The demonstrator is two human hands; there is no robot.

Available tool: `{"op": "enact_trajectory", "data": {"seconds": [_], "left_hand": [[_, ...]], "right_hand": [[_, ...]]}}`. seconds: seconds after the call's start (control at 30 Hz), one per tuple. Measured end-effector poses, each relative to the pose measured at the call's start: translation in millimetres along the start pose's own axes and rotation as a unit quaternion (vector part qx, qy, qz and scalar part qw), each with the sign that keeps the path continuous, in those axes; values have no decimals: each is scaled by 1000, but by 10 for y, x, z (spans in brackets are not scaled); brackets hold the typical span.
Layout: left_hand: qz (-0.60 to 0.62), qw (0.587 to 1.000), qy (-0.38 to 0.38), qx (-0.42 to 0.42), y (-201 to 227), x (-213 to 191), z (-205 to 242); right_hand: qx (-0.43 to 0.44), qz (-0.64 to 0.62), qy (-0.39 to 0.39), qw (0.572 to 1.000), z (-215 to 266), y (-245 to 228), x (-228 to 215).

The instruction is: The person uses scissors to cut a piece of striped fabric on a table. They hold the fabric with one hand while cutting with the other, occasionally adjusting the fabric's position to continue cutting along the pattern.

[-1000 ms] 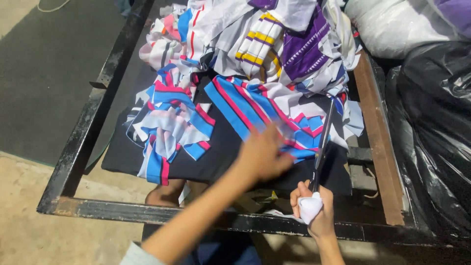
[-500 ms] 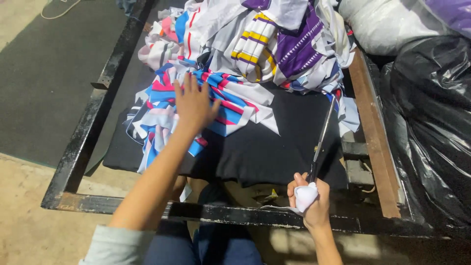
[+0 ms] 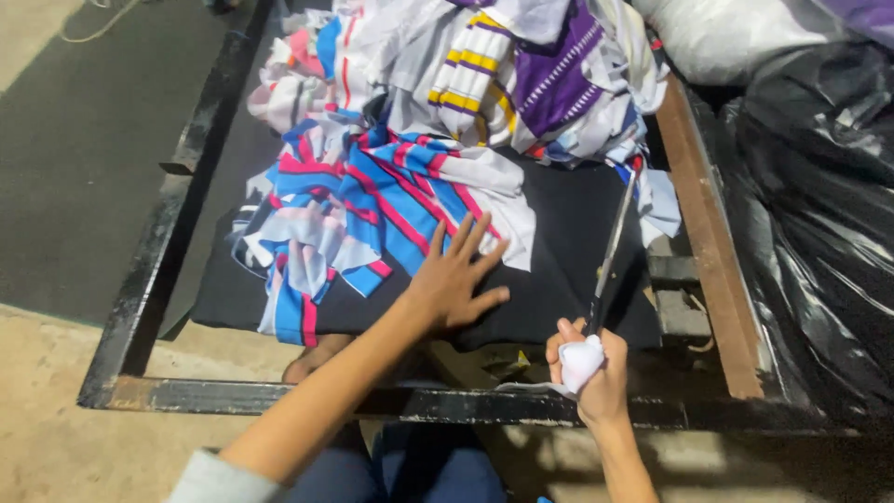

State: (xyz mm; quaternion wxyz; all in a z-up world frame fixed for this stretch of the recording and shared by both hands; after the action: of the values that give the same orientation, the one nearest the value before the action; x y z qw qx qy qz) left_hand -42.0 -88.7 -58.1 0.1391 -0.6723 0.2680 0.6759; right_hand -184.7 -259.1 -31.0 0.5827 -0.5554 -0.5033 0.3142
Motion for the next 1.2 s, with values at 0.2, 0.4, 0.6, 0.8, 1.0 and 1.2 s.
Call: {"op": "enact_trajectory", "data": {"seconds": [0.2,0.4,0.6,0.8,1.0,1.2], "left_hand": [[34,994,15,100,100,-320,938],[60,989,-127,-52,67,-951,944],[-12,975,106,-195,-230,-415,-248],[39,976,66,-202,66,211,-887],[38,998,-47,-10,1291,175,-978],[265,949,156,67,1385,164,-1362]], "right_hand": [[0,5,-25,1000,7,11,8],[54,-57,2,997,28,223,-120],[-12,-37,8,999,19,102,-21],[11,-45,32,998,24,219,-119],[-74,-46,84,993,31,275,-275],[-123,-20,151,981,20,61,-209]]}}
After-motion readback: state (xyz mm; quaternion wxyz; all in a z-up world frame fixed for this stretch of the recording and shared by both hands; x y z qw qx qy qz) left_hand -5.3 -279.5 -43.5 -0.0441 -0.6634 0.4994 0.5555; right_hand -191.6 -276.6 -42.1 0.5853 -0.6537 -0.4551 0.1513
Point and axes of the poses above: each hand's wrist, its own z-axis away from the middle knuckle, its own x-axis out of the palm, y = z × x, the point moved 5 cm from there along -z, towards the middle knuckle, and after that the axes turned 13 degrees about -x, right-handed, at the moved point
